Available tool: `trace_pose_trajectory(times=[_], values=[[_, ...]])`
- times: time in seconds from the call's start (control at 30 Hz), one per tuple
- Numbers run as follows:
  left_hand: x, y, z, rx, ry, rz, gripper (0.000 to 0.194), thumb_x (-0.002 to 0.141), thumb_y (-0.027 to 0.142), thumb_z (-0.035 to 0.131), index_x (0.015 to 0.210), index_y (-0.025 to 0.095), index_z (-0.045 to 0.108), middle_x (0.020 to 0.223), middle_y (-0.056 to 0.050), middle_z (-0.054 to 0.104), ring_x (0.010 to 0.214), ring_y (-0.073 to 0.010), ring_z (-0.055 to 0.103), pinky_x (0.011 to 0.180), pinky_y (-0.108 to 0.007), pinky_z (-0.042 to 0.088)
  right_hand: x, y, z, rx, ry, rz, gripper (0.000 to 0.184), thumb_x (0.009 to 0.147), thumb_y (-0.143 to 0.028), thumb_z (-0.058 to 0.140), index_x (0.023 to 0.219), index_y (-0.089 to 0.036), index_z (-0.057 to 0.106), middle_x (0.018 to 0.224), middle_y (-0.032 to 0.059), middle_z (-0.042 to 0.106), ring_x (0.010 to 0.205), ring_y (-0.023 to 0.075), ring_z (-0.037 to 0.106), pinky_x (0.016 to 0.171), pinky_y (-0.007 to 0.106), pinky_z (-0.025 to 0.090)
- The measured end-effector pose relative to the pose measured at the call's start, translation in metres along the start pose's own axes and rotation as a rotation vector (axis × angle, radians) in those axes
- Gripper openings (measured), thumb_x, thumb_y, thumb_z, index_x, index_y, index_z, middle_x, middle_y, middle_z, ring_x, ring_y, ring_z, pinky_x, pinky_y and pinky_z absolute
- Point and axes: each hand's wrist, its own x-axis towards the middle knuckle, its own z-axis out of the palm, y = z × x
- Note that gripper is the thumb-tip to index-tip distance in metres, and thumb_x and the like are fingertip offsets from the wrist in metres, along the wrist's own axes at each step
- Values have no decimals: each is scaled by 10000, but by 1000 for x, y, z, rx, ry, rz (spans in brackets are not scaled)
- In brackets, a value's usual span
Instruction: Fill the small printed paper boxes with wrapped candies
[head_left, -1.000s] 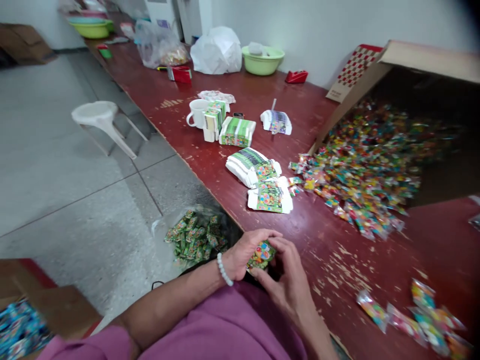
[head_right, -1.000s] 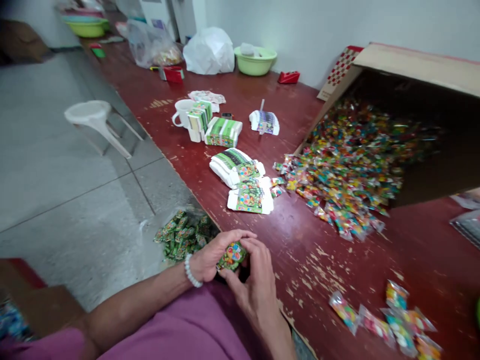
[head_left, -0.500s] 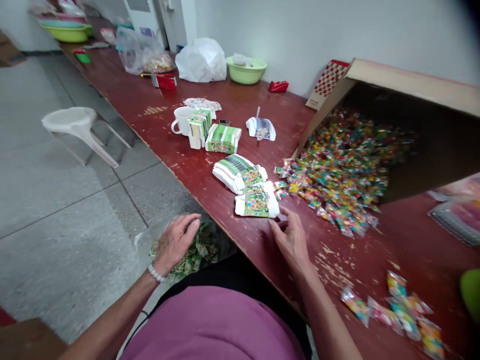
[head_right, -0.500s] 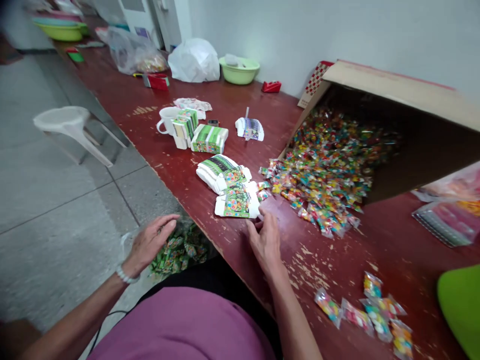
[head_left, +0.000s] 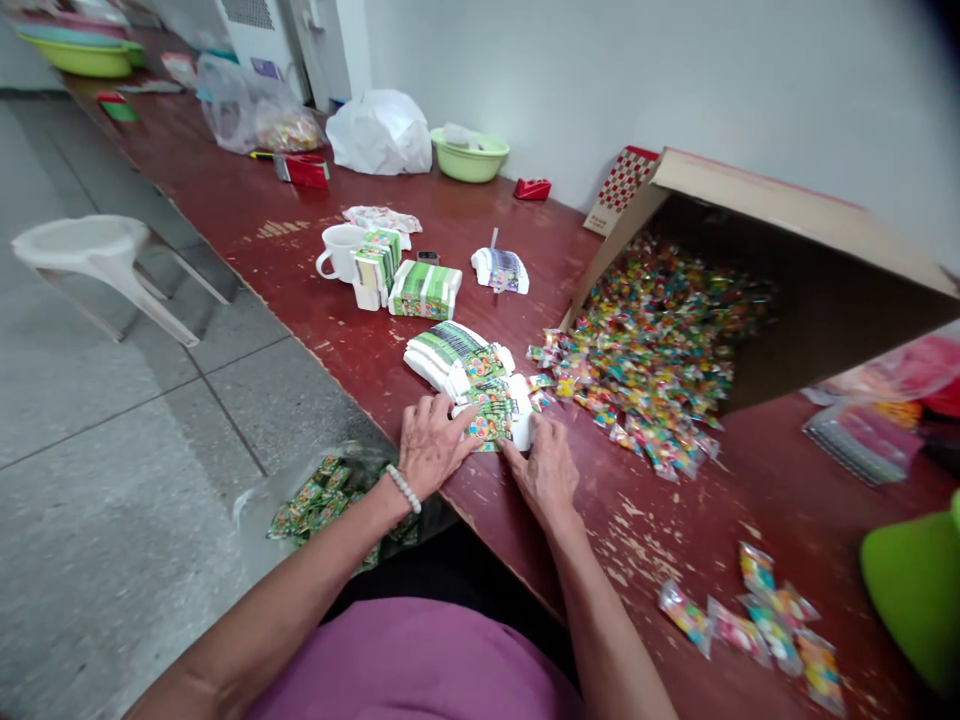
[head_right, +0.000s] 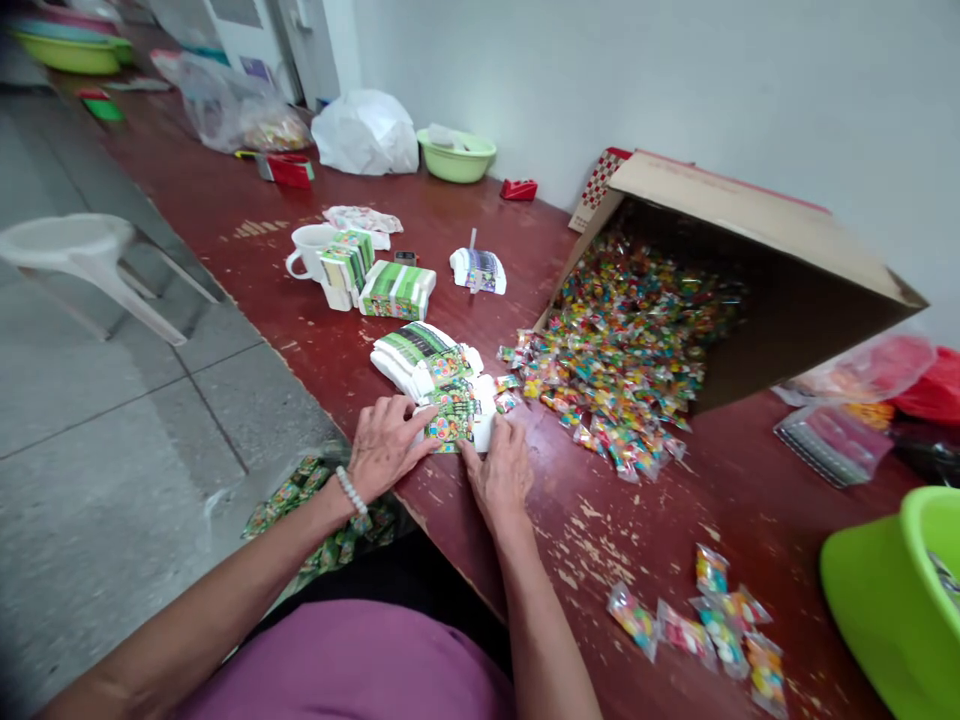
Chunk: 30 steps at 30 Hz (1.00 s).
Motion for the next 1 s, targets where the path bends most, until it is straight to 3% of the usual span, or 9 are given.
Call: trace_pose_trajectory(times=[0.3,0.47,0.6,0.7,0.77,0.83,0.9,0.93,1.0], values=[[0,4,-2,8,-9,-27,424,868,492,641,1220,257,612,1123,-112,569,1024,-298,484,824,-388,378,-7,1,9,67,99,-16,475,892,-497,590,1247,-183,555,1204,148,569,1074,291,576,832,396,485],[6,4,-7,17,-13,-12,408,837,500,676,1141,233,619,1129,-108,569,1033,-300,491,825,-381,387,-5,0,4,235,79,75,432,817,-467,663,1140,-191,586,1172,125,569,1076,300,563,824,395,466],[5,7,-7,29,17,-18,431,849,499,657,1155,197,615,1106,-126,575,1025,-312,503,820,-391,401,-3,0,-2,457,96,176,350,753,-419,687,1006,-188,615,1070,92,567,901,256,582,770,375,457],[-3,12,-10,27,62,-17,525,862,446,656,1308,187,561,1179,-151,571,1050,-322,506,835,-409,410,-7,2,-8,572,73,189,259,824,-441,609,871,-186,610,849,31,588,727,201,569,694,328,457],[-10,16,-19,-8,85,2,555,869,405,656,1373,208,532,1221,-155,575,1070,-327,510,854,-425,412,-14,5,-17,664,25,175,284,864,-470,574,819,-190,595,742,0,594,668,177,567,650,292,459],[-18,19,-33,-100,84,36,477,872,399,652,1316,236,599,1243,-141,593,1110,-332,509,894,-446,403,-23,7,-32,770,-32,151,292,878,-475,584,825,-188,598,742,-1,628,670,165,580,640,268,465],[-22,20,-48,-283,11,60,361,868,421,648,1181,246,691,1221,-109,634,1121,-323,524,923,-443,399,-32,7,-51,927,-119,106,261,877,-446,626,854,-186,616,793,8,655,718,163,594,675,263,473],[-23,20,-55,-424,-87,69,339,868,435,641,1141,246,710,1165,-89,668,1076,-301,557,906,-418,416,-36,6,-62,1015,-180,74,239,875,-425,646,865,-187,624,804,9,658,741,164,597,699,266,478],[-23,20,-63,-781,-434,108,355,864,465,628,1117,232,720,1013,-56,718,929,-247,619,824,-350,458,-42,2,-81,1126,-297,14,198,881,-389,662,892,-193,636,827,11,659,778,166,601,734,272,481]])
